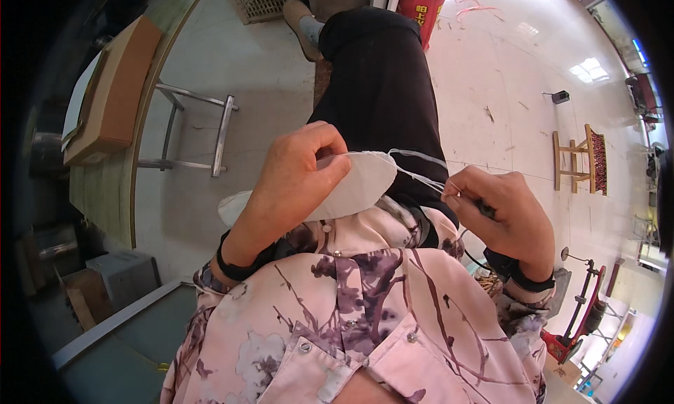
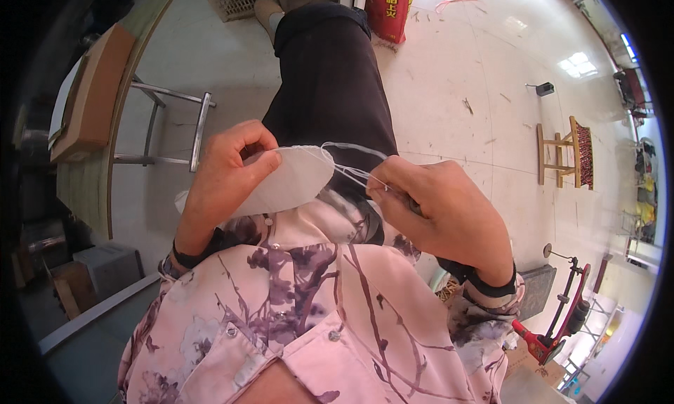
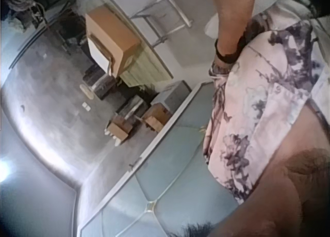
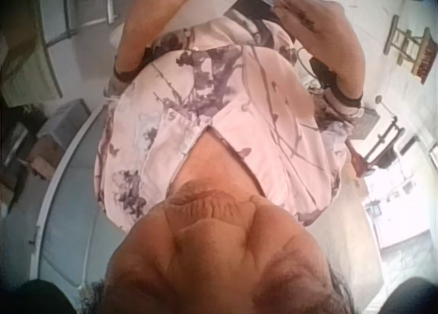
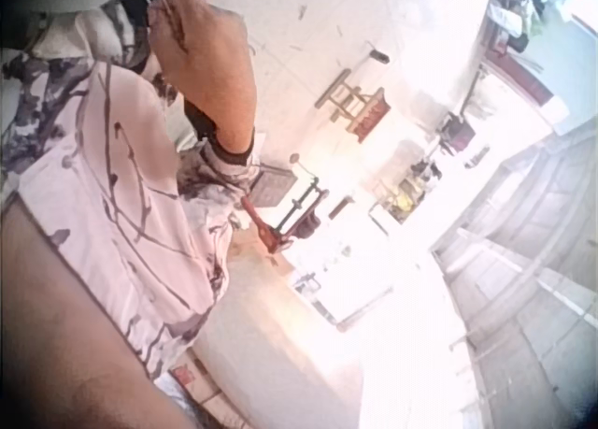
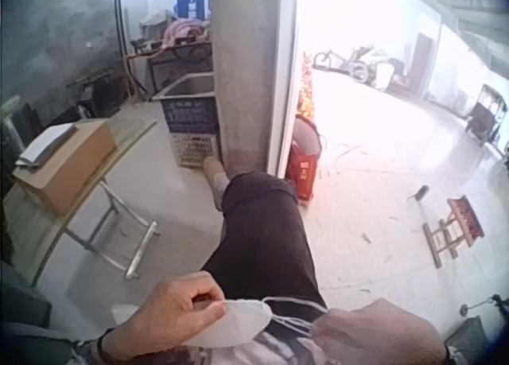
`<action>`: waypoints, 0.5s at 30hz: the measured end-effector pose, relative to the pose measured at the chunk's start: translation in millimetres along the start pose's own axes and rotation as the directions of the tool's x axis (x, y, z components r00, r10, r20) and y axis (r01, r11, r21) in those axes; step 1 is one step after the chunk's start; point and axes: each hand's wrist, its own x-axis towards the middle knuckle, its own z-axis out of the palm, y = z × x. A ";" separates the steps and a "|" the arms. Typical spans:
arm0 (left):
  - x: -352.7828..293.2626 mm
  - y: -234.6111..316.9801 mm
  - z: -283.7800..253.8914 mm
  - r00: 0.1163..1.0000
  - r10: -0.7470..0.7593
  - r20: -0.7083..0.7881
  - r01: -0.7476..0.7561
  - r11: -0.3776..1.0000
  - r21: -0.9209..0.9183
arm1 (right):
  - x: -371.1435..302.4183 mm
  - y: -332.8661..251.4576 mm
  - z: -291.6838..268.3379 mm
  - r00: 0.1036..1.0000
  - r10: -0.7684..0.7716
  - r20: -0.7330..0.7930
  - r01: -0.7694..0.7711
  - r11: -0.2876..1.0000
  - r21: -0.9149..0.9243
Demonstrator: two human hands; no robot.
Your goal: The person is hand sewing the edge of a white fabric piece with a needle and thread.
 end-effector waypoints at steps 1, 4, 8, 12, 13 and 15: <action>-0.3 1.4 0.8 1.000 -0.004 -0.024 0.005 0.999 0.035 | 0.1 -3.8 -0.9 0.999 -0.036 -0.017 0.037 0.998 0.045; -5.2 5.7 9.4 0.990 0.073 -0.117 -0.060 0.992 0.112 | 1.2 -16.7 -7.4 0.999 0.032 0.031 -0.038 0.974 0.223; -0.7 8.0 18.7 0.955 0.194 -0.222 -0.141 0.962 0.234 | 1.0 -31.7 14.2 0.995 -0.093 -0.041 0.102 0.880 0.465; 2.1 4.6 15.4 0.979 0.048 -0.198 -0.061 0.996 -0.061 | -4.6 -14.5 36.4 0.858 -0.424 0.289 0.421 0.904 0.077; 0.8 1.4 12.9 0.993 -0.062 -0.103 0.034 0.967 -0.252 | -7.5 -15.6 38.7 0.889 -0.351 0.295 0.368 0.930 -0.002; 1.3 -2.6 6.2 0.991 -0.106 -0.081 0.077 0.949 -0.305 | -7.0 -17.2 40.1 0.913 -0.279 0.296 0.314 0.946 -0.079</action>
